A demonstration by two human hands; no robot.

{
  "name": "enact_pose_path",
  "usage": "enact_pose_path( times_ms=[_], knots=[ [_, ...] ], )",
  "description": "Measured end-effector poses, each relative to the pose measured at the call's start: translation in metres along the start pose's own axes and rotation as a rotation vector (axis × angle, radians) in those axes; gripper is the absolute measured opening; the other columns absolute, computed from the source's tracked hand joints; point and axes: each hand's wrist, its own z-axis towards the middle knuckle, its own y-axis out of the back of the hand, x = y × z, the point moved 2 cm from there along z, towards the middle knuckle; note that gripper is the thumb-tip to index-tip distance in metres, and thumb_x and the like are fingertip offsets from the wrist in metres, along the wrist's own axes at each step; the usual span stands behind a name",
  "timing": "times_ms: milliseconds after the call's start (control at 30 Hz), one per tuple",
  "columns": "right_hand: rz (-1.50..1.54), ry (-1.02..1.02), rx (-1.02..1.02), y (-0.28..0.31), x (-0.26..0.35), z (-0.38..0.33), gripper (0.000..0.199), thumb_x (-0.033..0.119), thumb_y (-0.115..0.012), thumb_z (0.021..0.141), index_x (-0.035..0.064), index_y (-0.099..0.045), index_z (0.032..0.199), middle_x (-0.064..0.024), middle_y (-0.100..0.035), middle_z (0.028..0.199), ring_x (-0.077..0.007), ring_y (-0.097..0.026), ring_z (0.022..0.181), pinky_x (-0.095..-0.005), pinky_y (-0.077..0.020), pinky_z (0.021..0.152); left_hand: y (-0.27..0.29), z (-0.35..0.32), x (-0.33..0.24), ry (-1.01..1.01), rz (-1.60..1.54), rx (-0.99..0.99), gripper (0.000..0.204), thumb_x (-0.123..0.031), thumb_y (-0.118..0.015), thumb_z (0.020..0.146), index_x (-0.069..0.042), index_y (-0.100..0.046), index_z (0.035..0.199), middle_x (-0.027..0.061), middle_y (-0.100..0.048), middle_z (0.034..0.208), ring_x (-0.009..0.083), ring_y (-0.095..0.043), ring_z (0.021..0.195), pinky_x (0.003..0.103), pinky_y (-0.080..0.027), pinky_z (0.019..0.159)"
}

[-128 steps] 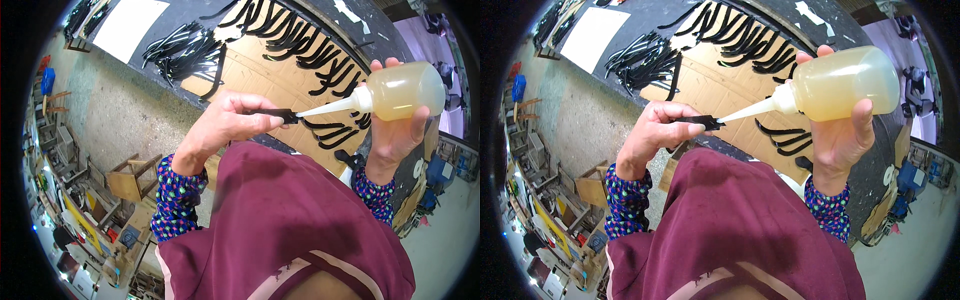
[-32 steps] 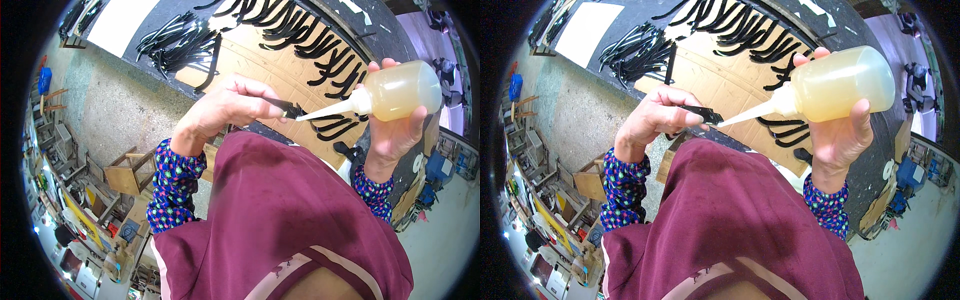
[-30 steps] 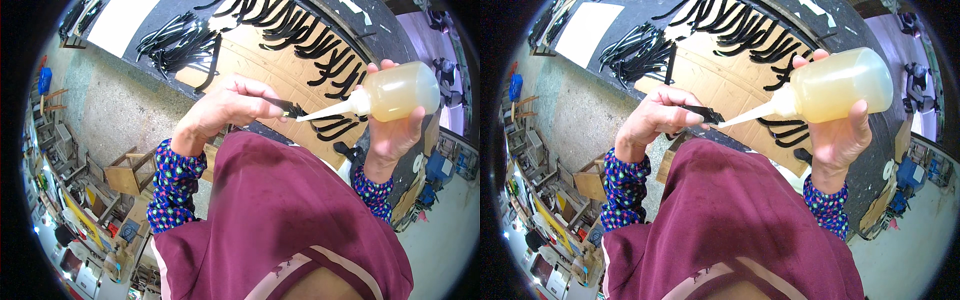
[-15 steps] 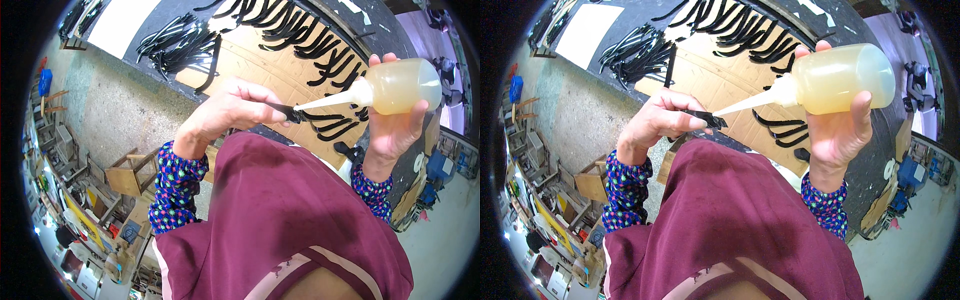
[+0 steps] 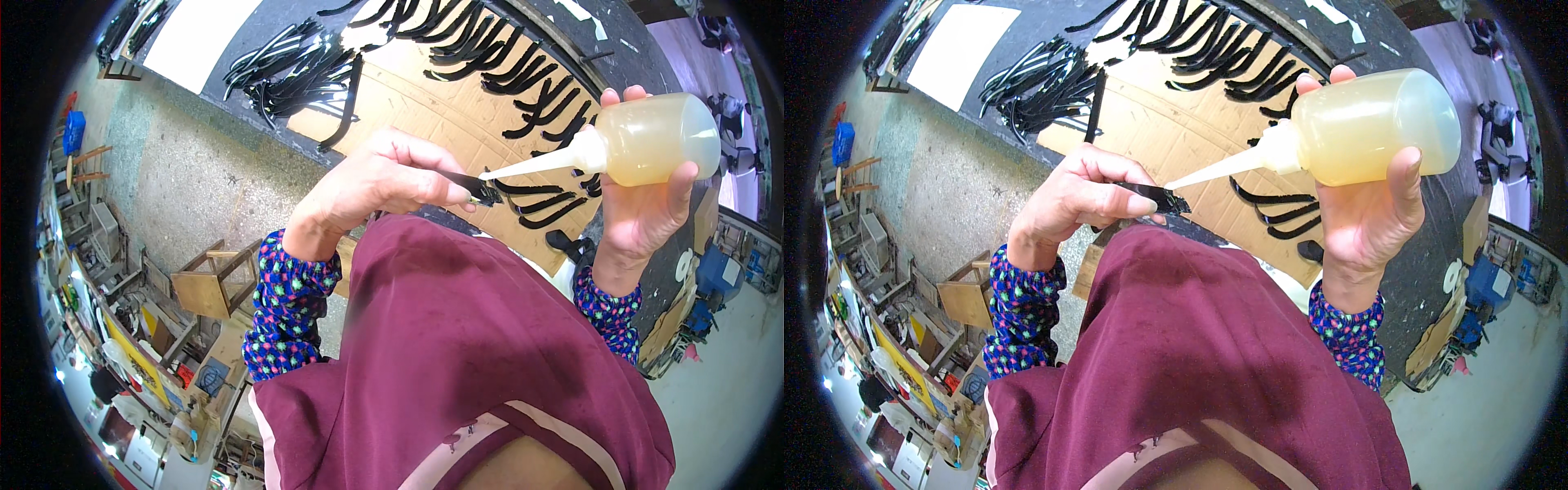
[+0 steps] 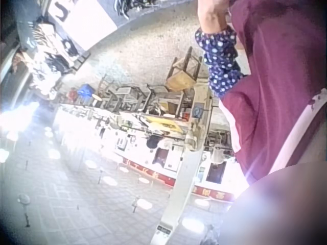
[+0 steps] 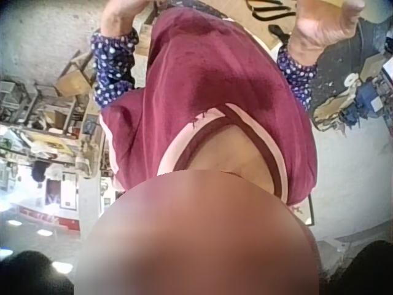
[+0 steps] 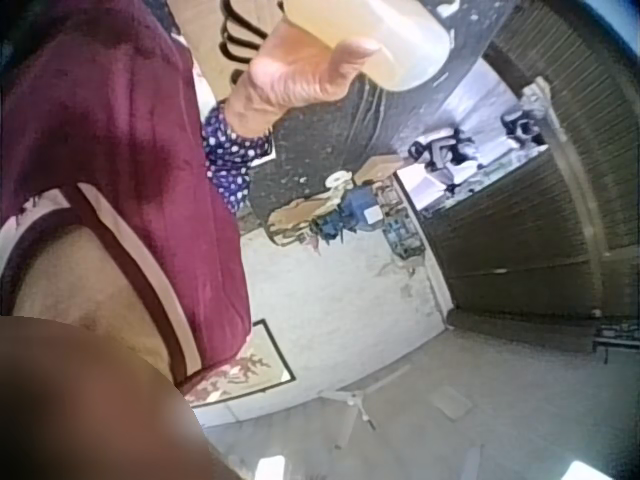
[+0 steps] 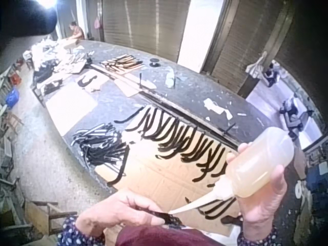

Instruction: Applying glue to black shoe straps using a squeeze bottle at a workbench.

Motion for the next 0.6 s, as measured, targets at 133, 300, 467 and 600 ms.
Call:
enact_pose_path(
  times_ms=[133, 300, 467, 600],
  knots=[
    [-0.004, -0.002, -0.004, 0.0014, -0.0001, -0.0003, 0.069, 0.026, -0.071, 0.067, 0.0037, -0.037, 0.123, -0.0223, -0.036, 0.125, -0.0416, -0.031, 0.118, -0.0537, -0.0333, 0.094, 0.0, 0.0004, -0.0013, 0.014, -0.002, 0.008, 0.011, -0.006, -0.061, 0.073, 0.002, -0.063, 0.08, -0.0051, -0.048, 0.053, -0.0008, -0.028, 0.04, 0.016, -0.017, 0.037],
    [-0.004, 0.0, 0.013, 0.0013, 0.0008, 0.0, 0.069, 0.026, -0.071, 0.068, 0.0036, -0.036, 0.123, -0.0223, -0.036, 0.125, -0.0415, -0.031, 0.118, -0.0539, -0.0337, 0.093, 0.0003, 0.0016, 0.0006, 0.008, -0.007, 0.007, 0.011, -0.006, -0.061, 0.073, 0.002, -0.063, 0.08, -0.005, -0.047, 0.053, -0.0009, -0.027, 0.039, 0.017, -0.016, 0.037],
    [0.034, -0.016, 0.02, 0.0012, 0.0001, 0.0008, 0.069, 0.025, -0.071, 0.069, 0.0027, -0.036, 0.123, -0.0228, -0.036, 0.125, -0.0412, -0.031, 0.119, -0.0539, -0.0336, 0.093, -0.0014, 0.0014, -0.0016, 0.017, -0.005, 0.013, 0.011, -0.006, -0.061, 0.073, 0.002, -0.063, 0.08, -0.0052, -0.047, 0.052, -0.001, -0.026, 0.039, 0.017, -0.016, 0.037],
    [0.045, -0.017, 0.017, 0.0027, 0.0008, -0.0001, 0.069, 0.025, -0.071, 0.069, 0.0027, -0.036, 0.124, -0.023, -0.035, 0.126, -0.0414, -0.03, 0.119, -0.0547, -0.0326, 0.094, -0.0017, 0.0016, -0.001, 0.011, -0.008, 0.013, 0.012, -0.007, -0.061, 0.073, 0.002, -0.063, 0.08, -0.0053, -0.046, 0.052, -0.001, -0.026, 0.039, 0.017, -0.015, 0.037]
  ],
)
